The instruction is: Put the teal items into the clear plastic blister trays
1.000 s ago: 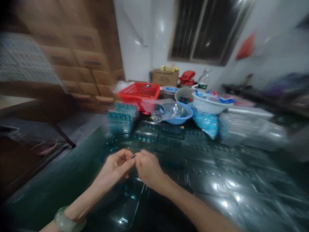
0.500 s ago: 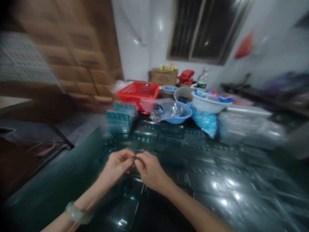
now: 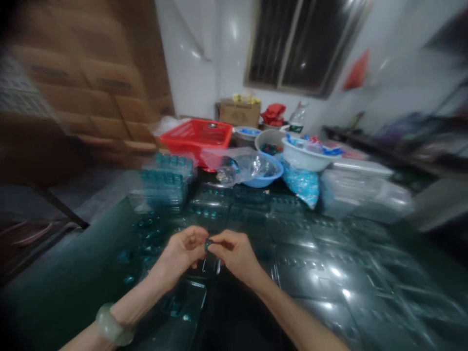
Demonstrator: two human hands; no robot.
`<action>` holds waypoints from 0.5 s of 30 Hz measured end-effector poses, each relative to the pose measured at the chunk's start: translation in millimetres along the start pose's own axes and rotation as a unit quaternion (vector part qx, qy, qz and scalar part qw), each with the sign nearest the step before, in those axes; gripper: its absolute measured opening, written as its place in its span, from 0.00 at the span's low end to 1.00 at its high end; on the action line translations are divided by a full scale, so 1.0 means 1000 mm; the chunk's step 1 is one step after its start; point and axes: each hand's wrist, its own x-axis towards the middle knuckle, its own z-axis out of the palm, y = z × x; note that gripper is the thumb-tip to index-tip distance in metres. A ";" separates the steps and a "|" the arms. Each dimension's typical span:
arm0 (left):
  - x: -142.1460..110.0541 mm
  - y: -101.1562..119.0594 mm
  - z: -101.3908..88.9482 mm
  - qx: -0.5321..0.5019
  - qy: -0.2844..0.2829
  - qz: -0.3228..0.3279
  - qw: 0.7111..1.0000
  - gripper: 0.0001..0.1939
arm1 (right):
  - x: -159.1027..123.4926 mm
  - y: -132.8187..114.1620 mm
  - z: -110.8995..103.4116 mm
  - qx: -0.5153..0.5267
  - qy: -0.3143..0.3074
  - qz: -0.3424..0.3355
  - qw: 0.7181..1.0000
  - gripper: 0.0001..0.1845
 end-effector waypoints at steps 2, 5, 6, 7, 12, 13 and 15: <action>0.006 0.002 0.002 0.014 0.026 0.034 0.999 0.09 | 0.008 0.010 -0.006 -0.006 -0.006 0.016 1.000 0.11; 0.011 0.007 -0.005 0.054 0.044 0.054 0.996 0.07 | 0.034 0.031 -0.029 -0.143 0.024 0.013 0.989 0.14; 0.011 0.009 -0.010 0.075 0.049 0.054 0.995 0.07 | 0.047 0.039 -0.040 -0.214 0.055 0.010 0.975 0.15; 0.010 0.010 -0.017 0.099 0.054 0.053 0.992 0.07 | 0.062 0.048 -0.053 -0.258 0.084 0.011 0.962 0.15; -0.004 0.008 -0.077 0.162 0.109 0.035 0.980 0.12 | 0.133 0.084 -0.106 -0.385 0.152 0.024 0.910 0.11; -0.008 0.006 -0.091 0.178 0.133 0.032 0.975 0.14 | 0.143 0.090 -0.110 -0.407 0.150 0.026 0.900 0.11; -0.015 0.003 -0.118 0.211 0.186 0.018 0.959 0.15 | 0.159 0.099 -0.112 -0.445 0.132 0.028 0.885 0.11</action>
